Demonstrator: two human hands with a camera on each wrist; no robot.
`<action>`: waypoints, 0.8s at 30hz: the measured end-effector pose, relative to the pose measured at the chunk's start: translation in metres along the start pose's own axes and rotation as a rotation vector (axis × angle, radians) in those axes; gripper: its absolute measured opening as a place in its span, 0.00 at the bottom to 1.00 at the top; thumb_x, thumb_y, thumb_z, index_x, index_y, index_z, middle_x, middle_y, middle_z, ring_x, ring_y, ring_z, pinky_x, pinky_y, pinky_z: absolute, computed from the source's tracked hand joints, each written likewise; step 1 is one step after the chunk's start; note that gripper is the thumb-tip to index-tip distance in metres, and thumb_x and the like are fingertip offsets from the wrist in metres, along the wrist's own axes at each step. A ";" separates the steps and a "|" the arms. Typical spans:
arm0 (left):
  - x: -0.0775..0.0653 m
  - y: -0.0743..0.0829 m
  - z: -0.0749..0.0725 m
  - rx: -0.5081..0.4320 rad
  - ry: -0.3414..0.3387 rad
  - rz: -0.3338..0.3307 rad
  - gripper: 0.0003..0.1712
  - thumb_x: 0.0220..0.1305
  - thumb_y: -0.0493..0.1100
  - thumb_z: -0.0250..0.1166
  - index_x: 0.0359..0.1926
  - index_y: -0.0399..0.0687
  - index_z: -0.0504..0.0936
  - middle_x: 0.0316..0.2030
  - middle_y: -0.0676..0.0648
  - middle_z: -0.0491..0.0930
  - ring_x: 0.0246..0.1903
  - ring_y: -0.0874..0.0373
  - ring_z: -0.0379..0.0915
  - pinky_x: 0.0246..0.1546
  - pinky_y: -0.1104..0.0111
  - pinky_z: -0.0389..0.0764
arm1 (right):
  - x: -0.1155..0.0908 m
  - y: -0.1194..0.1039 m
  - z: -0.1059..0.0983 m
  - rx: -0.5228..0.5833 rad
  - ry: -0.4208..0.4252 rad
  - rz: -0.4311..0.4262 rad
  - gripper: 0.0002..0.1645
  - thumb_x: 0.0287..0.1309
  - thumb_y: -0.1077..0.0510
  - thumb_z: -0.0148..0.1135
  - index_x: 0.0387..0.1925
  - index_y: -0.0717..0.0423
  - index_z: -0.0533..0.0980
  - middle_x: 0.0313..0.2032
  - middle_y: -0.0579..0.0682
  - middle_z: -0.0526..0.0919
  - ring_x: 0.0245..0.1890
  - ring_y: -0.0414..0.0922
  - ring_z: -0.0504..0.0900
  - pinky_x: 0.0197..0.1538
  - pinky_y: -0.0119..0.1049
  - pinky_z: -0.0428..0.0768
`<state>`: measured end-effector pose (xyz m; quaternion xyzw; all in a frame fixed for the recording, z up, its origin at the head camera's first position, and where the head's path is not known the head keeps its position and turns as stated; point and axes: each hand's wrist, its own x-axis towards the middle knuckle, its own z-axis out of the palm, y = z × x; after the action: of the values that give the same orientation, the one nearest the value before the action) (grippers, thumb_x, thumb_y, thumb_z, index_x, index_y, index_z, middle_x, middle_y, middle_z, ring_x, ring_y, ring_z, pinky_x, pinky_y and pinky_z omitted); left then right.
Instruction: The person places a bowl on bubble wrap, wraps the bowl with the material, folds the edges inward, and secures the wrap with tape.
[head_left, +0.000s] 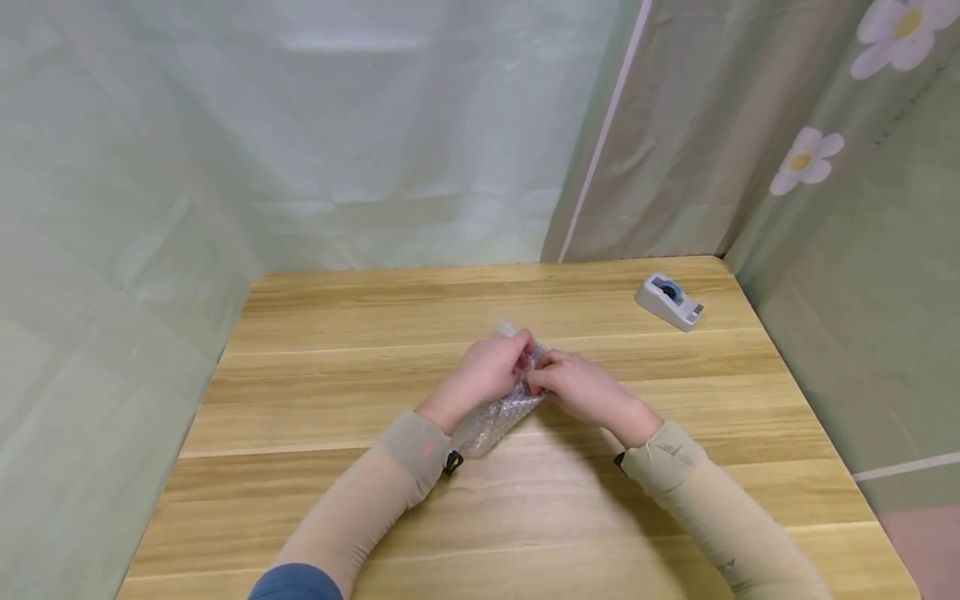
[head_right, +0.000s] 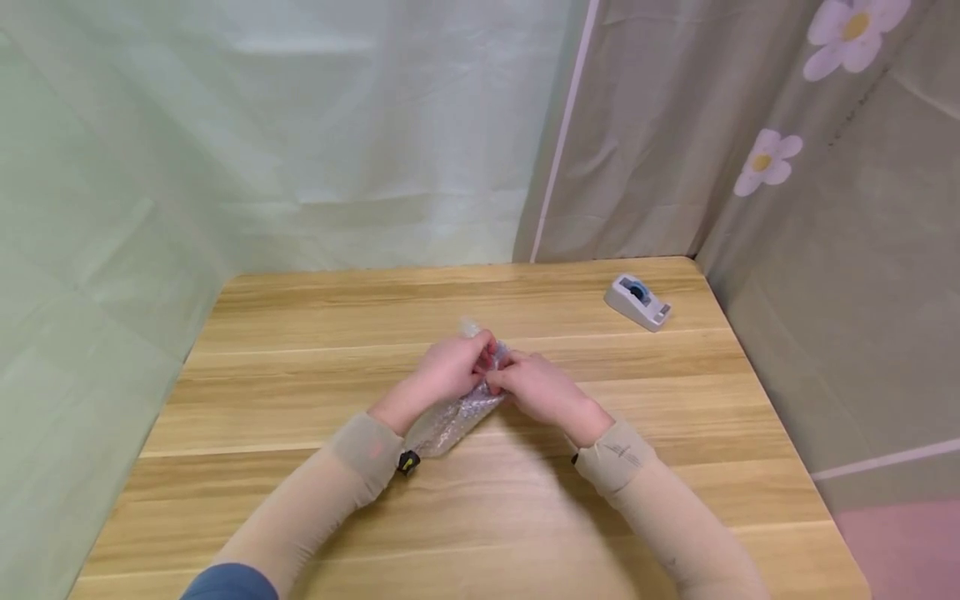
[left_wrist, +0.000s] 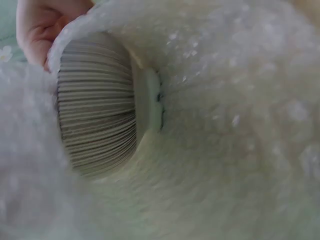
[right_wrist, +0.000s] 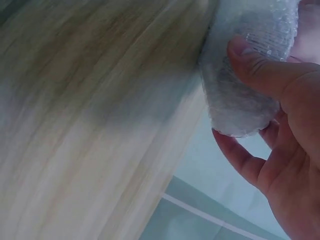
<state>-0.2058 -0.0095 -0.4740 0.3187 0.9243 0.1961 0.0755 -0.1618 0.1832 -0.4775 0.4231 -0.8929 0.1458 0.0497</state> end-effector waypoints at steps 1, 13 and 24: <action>0.000 0.000 0.002 0.023 0.014 0.003 0.19 0.56 0.38 0.69 0.48 0.55 0.75 0.34 0.58 0.80 0.31 0.60 0.77 0.28 0.67 0.79 | -0.001 0.000 0.001 -0.005 0.004 -0.006 0.13 0.50 0.64 0.74 0.31 0.47 0.77 0.37 0.46 0.82 0.42 0.46 0.81 0.42 0.41 0.81; 0.000 -0.001 0.008 0.066 0.075 -0.013 0.22 0.51 0.38 0.72 0.46 0.55 0.74 0.29 0.57 0.77 0.27 0.60 0.74 0.23 0.66 0.75 | -0.004 0.002 -0.001 0.013 0.059 -0.092 0.11 0.51 0.66 0.73 0.32 0.49 0.81 0.57 0.54 0.81 0.58 0.52 0.79 0.59 0.45 0.77; -0.001 -0.003 0.007 0.039 0.082 -0.027 0.21 0.51 0.35 0.70 0.43 0.51 0.71 0.27 0.55 0.75 0.23 0.59 0.72 0.20 0.67 0.74 | -0.003 -0.001 0.001 -0.017 0.057 -0.049 0.12 0.50 0.66 0.74 0.32 0.49 0.79 0.50 0.50 0.83 0.56 0.52 0.78 0.60 0.46 0.76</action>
<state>-0.2049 -0.0103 -0.4812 0.2992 0.9345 0.1898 0.0342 -0.1590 0.1841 -0.4786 0.4400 -0.8817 0.1489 0.0824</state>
